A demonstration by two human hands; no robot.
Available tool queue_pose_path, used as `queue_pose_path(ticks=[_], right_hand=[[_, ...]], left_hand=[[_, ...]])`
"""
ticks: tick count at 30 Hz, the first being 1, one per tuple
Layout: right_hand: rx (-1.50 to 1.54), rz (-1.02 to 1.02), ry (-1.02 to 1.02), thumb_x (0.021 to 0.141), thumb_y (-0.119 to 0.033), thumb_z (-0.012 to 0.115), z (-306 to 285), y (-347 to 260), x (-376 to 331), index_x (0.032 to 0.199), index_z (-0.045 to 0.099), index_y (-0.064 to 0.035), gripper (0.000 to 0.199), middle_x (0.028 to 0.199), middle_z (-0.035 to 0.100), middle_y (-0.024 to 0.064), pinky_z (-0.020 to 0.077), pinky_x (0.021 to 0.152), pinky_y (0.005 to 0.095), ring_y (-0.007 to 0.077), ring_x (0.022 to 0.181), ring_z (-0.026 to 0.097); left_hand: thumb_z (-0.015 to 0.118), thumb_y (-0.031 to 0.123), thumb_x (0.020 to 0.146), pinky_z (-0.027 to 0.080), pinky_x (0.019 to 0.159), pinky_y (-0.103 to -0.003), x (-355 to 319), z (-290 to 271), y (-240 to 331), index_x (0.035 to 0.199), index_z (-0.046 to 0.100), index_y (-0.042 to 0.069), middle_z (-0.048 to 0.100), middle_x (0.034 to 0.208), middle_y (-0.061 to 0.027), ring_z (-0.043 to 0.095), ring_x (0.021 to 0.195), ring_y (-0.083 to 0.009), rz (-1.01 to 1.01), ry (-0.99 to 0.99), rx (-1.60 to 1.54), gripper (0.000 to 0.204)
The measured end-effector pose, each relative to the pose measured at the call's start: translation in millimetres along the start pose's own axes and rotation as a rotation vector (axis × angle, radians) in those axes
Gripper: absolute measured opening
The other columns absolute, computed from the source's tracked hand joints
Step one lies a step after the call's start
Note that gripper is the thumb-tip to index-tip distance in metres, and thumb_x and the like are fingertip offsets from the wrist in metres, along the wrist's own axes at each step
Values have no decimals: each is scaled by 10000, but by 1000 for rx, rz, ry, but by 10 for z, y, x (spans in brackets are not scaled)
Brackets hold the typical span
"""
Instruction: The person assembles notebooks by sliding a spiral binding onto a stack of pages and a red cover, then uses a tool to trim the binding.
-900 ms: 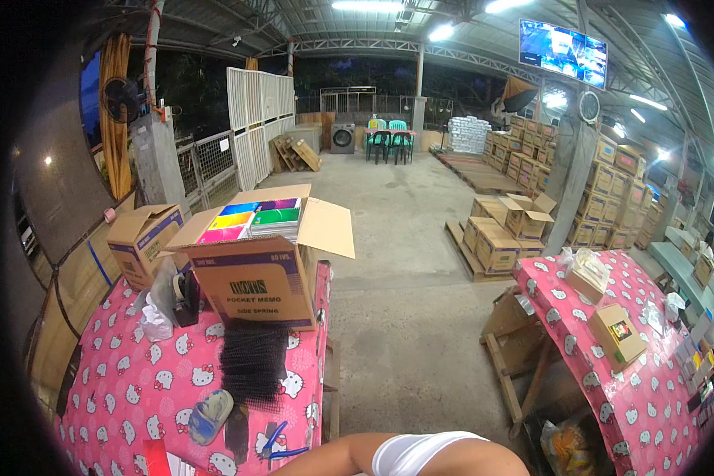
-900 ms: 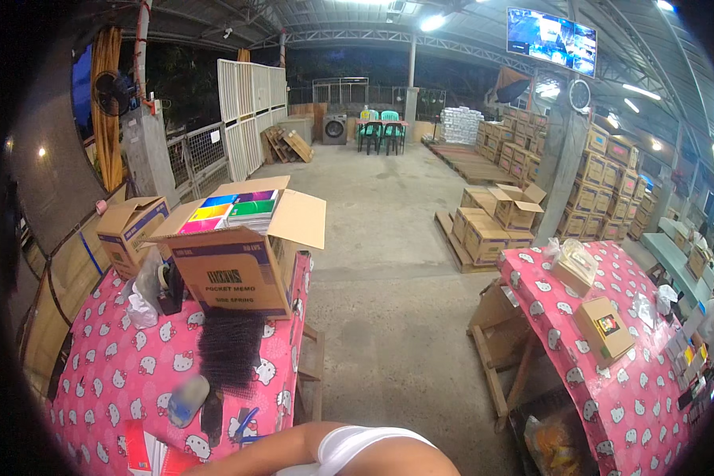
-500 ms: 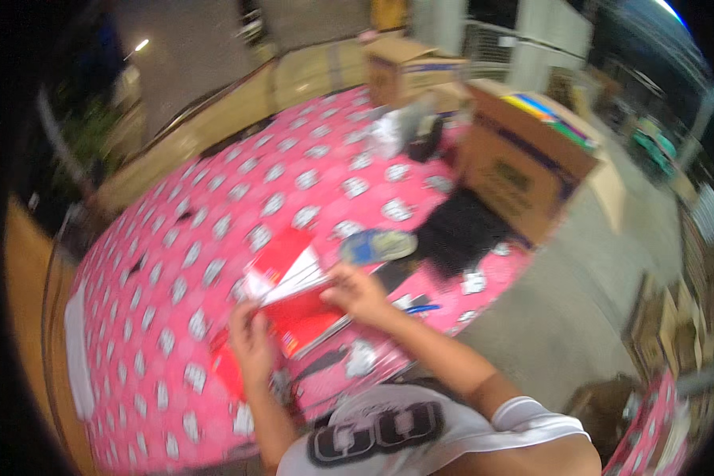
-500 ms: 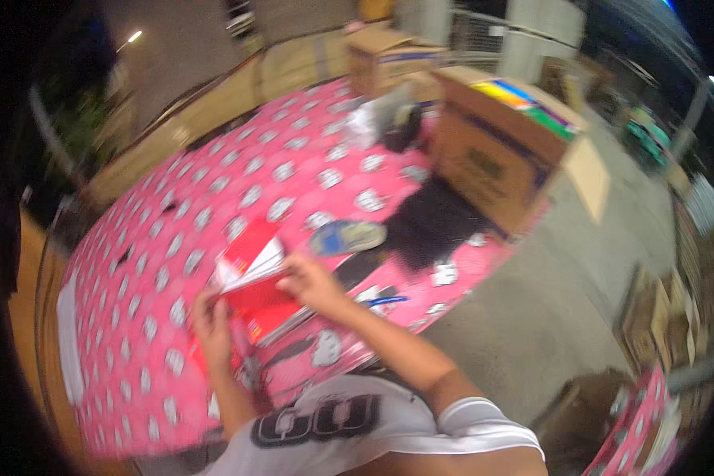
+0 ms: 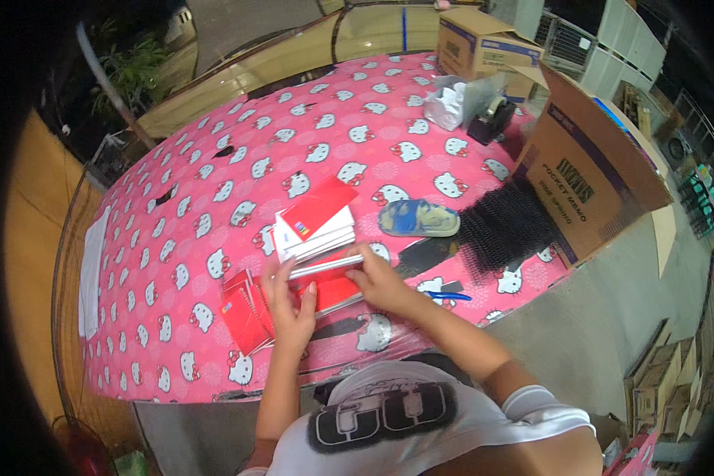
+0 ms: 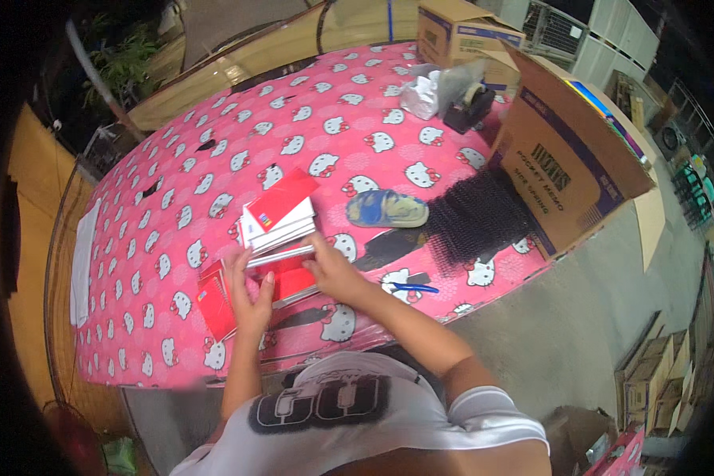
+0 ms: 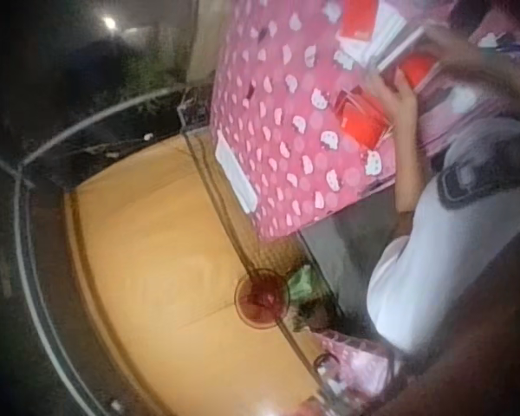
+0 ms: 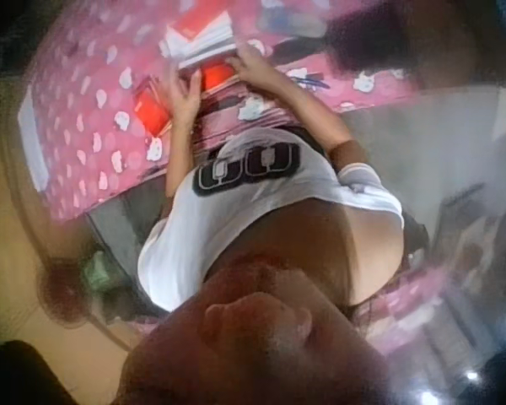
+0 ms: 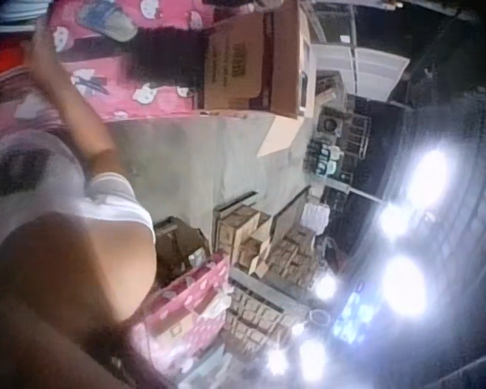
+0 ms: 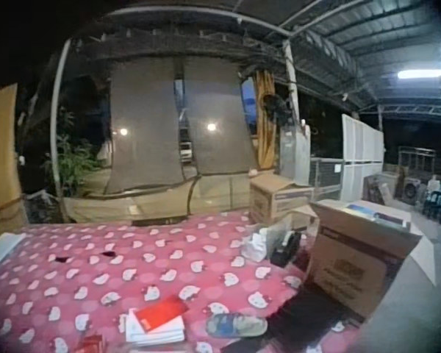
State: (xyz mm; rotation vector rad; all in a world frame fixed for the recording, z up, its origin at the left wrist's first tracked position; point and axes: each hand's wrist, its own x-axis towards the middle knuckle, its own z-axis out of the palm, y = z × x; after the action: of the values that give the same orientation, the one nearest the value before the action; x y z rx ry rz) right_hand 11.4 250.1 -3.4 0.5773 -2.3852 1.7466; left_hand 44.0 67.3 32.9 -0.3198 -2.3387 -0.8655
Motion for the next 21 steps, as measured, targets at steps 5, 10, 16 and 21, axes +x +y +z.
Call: queue_pose_path(ticks=[5,10,16,21], right_hand=[[33,33,-36,870,-38,572,-80,-56,-42,1162,417,-17,332,1025,567,215,458,837,404,362,1005,590],[-726,-133,276,805,-103,606,-1320,135,-31,818,651,7,120,946,618,196,465,806,465,370,914,587],[-1247,275,399,727,-202,719,-2277,941,-375,778,647,-33,191,849,619,130,520,716,421,309,865,612],[-1056,251,579,817,-117,599,-2285,751,-228,856,625,-2,124,881,605,222,496,728,475,390,835,607]], left_hand=[[681,150,823,402,909,-368,272,37,450,1061,654,64,573,1194,-137,536,977,-260,115,-48,287,255],[706,160,798,434,756,-347,373,86,301,850,700,39,680,827,-81,576,808,-236,61,-103,-1,131],[698,158,804,403,834,-374,365,186,330,871,691,51,671,889,-70,569,892,-241,61,-122,18,126],[682,204,821,303,944,-451,314,216,289,905,664,80,658,956,-35,543,1018,-245,101,-64,48,151]])
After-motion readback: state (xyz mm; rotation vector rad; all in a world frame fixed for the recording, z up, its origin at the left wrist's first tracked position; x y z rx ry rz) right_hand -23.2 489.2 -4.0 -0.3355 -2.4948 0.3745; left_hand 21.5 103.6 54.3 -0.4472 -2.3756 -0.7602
